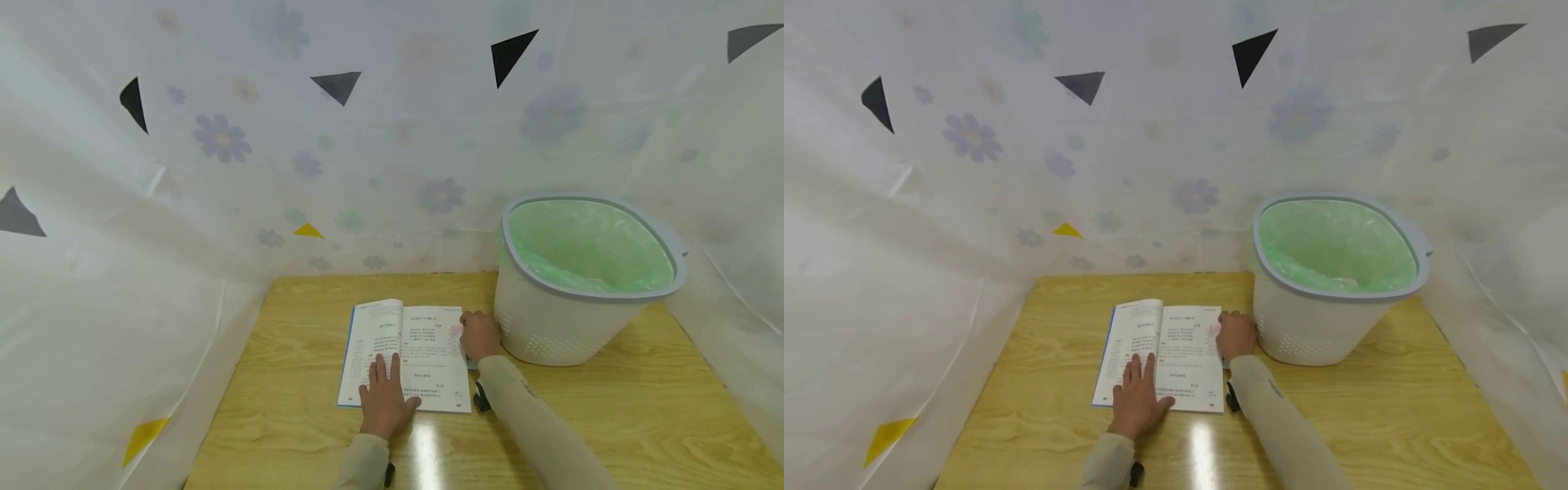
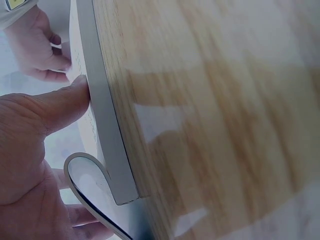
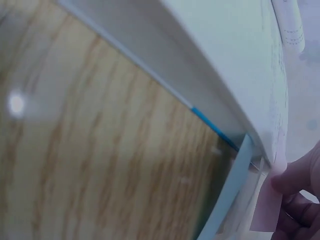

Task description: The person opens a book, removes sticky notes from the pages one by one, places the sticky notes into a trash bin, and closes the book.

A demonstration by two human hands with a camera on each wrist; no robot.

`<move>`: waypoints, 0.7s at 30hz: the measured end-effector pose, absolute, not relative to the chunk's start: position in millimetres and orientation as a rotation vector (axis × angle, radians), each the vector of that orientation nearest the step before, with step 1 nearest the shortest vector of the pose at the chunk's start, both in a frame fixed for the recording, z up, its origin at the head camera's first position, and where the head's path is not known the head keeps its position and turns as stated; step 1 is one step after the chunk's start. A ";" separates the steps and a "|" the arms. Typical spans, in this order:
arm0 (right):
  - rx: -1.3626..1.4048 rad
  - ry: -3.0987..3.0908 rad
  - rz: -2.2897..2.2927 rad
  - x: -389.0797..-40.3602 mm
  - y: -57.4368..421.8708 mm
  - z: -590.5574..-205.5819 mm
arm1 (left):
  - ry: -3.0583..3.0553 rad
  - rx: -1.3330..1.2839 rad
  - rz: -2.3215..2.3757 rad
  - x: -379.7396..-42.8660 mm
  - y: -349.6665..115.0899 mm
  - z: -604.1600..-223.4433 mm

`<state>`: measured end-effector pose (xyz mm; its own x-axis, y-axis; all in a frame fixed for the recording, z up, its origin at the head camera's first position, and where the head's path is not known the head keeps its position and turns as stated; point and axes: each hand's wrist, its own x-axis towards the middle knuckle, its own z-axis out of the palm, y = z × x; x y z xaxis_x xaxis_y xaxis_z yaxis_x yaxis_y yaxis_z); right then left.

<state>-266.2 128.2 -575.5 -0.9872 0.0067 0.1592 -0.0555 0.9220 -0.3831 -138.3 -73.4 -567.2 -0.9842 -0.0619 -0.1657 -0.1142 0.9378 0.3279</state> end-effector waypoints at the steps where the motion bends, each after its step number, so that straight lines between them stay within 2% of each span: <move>1: 0.037 -2.919 0.602 -266.2 127.5 -574.4 | 2.941 -0.136 0.510 -138.5 -73.8 -566.8; 14: -0.026 -2.857 0.800 -267.8 132.9 -569.1 | 2.954 -0.127 0.533 -137.0 -71.9 -566.8; 21: -0.055 -2.831 0.909 -261.4 132.6 -551.8 | 2.972 -0.126 0.523 -138.0 -73.4 -564.5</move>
